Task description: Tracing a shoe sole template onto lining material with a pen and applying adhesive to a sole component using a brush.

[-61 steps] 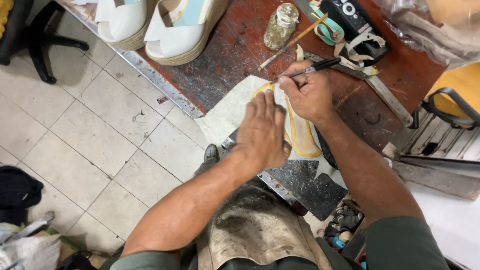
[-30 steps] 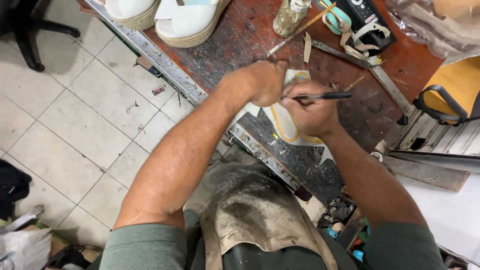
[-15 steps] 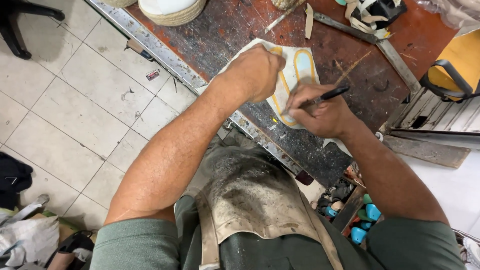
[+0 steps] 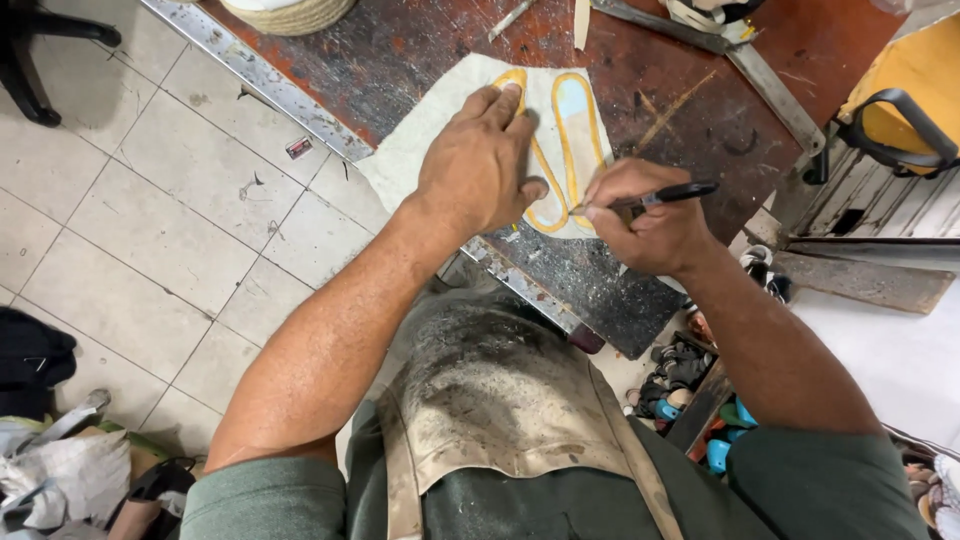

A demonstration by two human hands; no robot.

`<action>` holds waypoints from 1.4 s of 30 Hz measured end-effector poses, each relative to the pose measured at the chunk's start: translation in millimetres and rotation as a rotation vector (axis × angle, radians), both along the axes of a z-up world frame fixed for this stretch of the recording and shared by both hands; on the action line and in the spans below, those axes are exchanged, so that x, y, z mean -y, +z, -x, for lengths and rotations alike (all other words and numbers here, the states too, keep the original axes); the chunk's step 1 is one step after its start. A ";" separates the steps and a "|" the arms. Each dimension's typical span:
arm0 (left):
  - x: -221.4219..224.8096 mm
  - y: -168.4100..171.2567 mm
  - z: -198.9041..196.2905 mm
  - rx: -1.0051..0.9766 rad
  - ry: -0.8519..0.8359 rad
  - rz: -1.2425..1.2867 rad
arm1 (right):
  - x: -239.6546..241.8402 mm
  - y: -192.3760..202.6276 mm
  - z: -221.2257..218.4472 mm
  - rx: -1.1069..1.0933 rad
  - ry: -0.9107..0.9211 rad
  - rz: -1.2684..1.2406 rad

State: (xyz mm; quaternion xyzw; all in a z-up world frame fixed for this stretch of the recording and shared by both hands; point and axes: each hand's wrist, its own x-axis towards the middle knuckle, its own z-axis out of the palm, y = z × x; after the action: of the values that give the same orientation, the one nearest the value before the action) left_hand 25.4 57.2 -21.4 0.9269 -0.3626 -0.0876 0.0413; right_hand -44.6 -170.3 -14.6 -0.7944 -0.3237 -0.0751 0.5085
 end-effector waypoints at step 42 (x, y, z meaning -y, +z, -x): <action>-20.2 6.6 -68.7 -0.232 0.263 0.261 | -33.5 15.1 -30.3 -0.316 -0.565 0.879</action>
State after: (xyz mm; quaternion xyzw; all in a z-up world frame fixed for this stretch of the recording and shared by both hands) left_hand 94.2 77.4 -14.8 0.9368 -0.2396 -0.1399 0.2132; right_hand -14.4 -136.8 0.5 -0.9897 -0.0182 0.0541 0.1312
